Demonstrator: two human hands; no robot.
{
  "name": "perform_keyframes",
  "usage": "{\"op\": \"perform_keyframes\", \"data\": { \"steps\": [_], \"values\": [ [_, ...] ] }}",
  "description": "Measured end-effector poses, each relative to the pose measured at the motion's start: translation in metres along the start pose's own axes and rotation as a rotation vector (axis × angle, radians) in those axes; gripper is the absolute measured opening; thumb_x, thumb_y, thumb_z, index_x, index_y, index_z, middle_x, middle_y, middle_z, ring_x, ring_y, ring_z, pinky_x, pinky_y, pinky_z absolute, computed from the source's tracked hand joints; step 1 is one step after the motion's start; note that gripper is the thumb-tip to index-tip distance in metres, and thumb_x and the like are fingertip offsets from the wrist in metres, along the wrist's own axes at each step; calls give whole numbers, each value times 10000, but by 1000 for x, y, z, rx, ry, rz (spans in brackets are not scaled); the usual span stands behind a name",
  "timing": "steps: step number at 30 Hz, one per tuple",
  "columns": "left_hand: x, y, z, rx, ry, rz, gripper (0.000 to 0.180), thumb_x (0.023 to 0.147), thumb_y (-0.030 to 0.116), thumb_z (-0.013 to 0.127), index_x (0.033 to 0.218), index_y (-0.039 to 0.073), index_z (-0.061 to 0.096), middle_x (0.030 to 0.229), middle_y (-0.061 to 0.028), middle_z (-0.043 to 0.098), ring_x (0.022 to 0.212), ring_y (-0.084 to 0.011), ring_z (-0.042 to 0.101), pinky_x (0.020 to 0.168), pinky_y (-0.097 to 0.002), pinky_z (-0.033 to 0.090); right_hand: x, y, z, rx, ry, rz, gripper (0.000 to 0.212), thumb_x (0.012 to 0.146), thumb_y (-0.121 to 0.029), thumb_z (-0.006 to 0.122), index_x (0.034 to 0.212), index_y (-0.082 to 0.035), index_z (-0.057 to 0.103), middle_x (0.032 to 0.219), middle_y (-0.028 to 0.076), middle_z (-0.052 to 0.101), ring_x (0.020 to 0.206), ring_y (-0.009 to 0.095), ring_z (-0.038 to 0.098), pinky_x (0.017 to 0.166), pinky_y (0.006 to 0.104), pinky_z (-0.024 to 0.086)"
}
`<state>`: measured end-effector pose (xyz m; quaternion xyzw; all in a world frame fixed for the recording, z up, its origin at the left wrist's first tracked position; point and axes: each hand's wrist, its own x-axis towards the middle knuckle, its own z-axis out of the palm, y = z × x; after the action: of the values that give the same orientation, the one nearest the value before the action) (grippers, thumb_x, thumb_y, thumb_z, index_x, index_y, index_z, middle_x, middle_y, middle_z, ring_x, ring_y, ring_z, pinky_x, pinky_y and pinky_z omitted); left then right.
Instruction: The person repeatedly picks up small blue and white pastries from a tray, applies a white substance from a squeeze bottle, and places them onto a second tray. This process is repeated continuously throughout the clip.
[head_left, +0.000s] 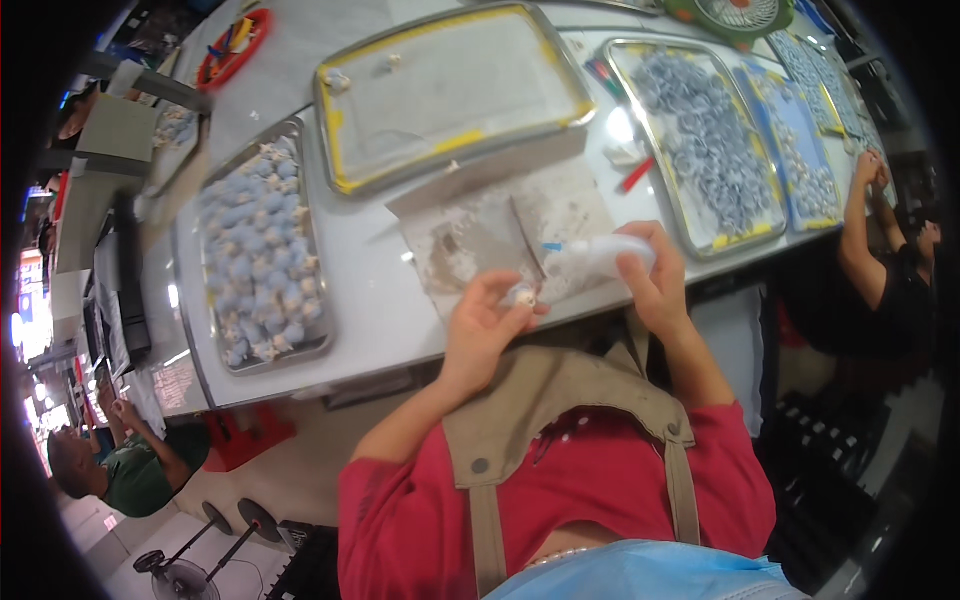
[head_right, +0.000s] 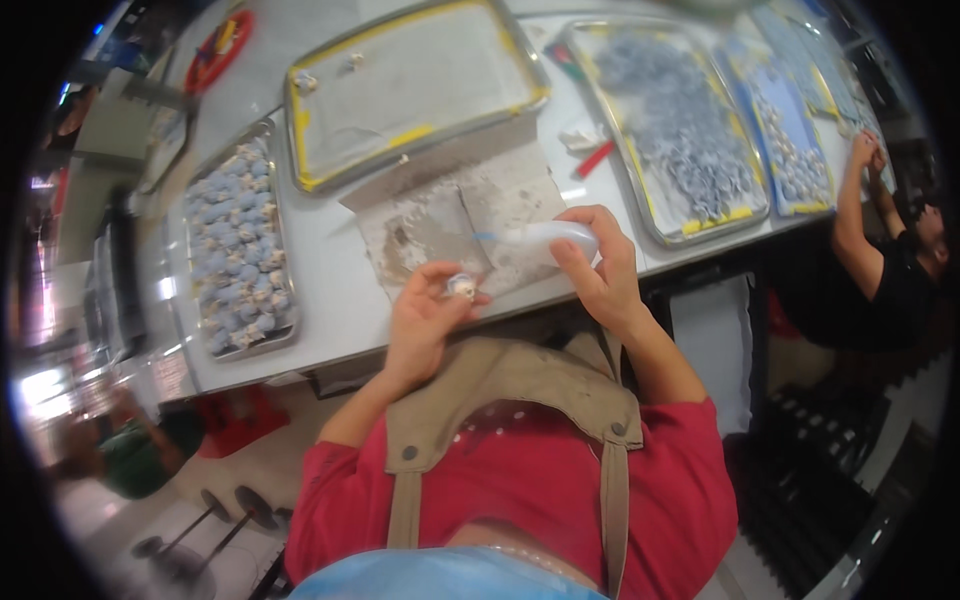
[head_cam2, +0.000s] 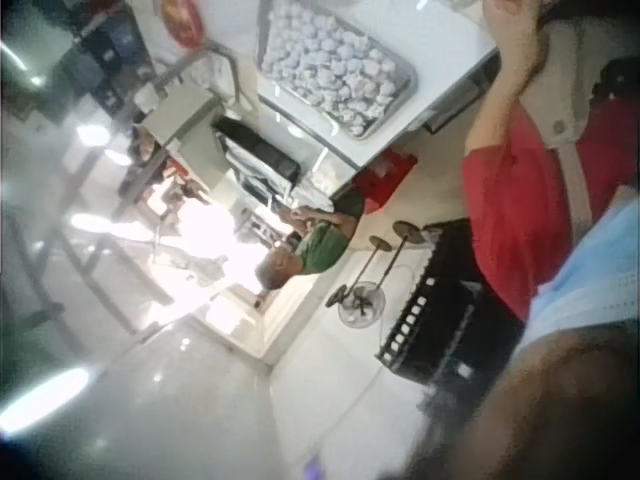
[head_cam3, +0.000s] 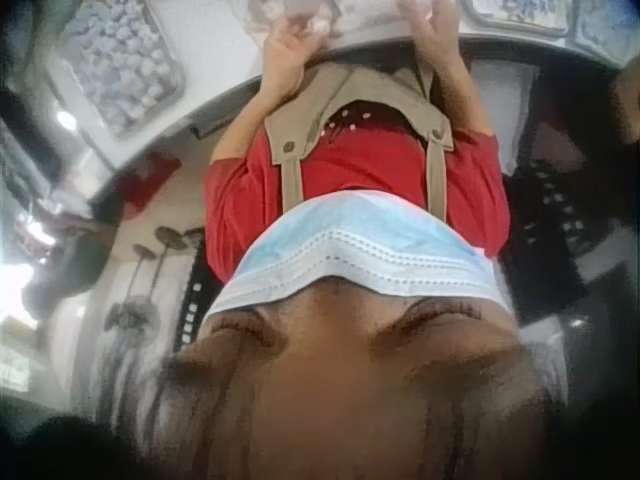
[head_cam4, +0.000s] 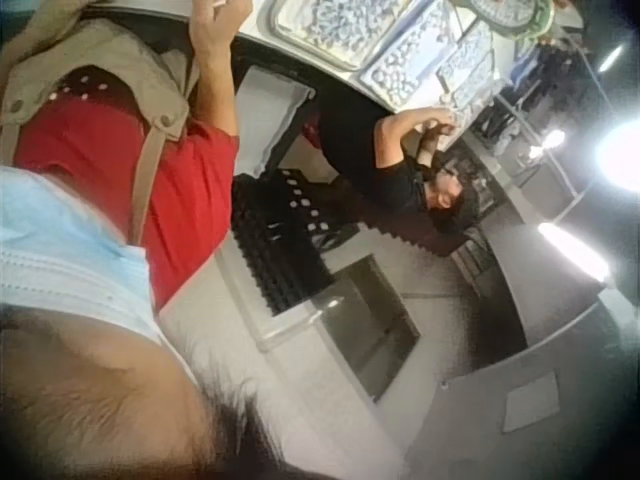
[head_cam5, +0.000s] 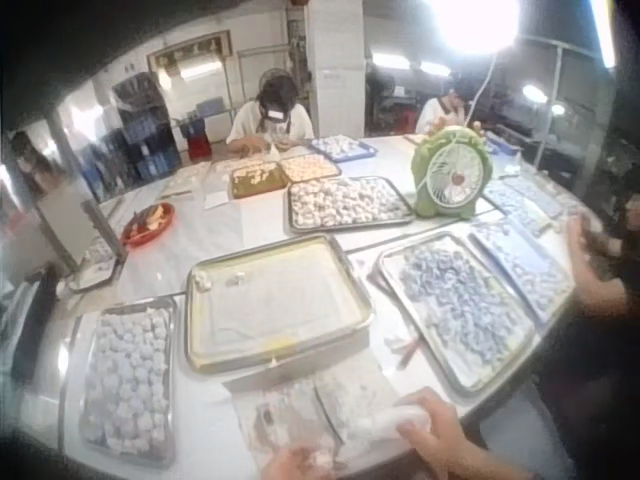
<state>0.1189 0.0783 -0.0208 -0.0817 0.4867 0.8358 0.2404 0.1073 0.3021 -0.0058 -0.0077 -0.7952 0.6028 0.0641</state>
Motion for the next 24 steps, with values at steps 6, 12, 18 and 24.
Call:
{"op": "perform_keyframes", "data": {
  "steps": [6, 12, 18, 24],
  "values": [
    [-5, -6, -8, 128, -5, 77, 382, 825, -8, 626, 1187, -1, 504, 995, -68, 599, 829, -94, 571, 695, -217, 485, -14, -23, -9, -235, -19, -293, 289, 642, -186, 791, 823, -39, 620, 724, 49, 541, 707, 196, 475, 657, 295, 385],
    [-10, -5, -9, 96, -4, 40, 371, 835, 7, 628, 1185, -2, 506, 954, -65, 606, 784, -91, 574, 694, -224, 491, -14, -45, -1, -453, 14, -437, 329, 541, -230, 844, 743, -78, 634, 658, 24, 539, 695, 215, 451, 670, 309, 363],
    [-12, -4, -7, 98, -6, 36, 372, 835, 7, 627, 1186, -5, 504, 956, -73, 610, 782, -95, 575, 702, -230, 492, -14, -47, 3, -472, -6, -466, 316, 541, -230, 841, 733, -88, 634, 665, 13, 543, 702, 223, 455, 683, 311, 356],
    [-12, -4, -5, 102, -11, 40, 369, 834, 8, 626, 1184, -8, 508, 967, -75, 610, 795, -102, 581, 706, -231, 491, -13, -44, 3, -477, -2, -461, 308, 546, -227, 837, 729, -87, 633, 672, 13, 543, 710, 223, 457, 687, 311, 357]
  ]
}}
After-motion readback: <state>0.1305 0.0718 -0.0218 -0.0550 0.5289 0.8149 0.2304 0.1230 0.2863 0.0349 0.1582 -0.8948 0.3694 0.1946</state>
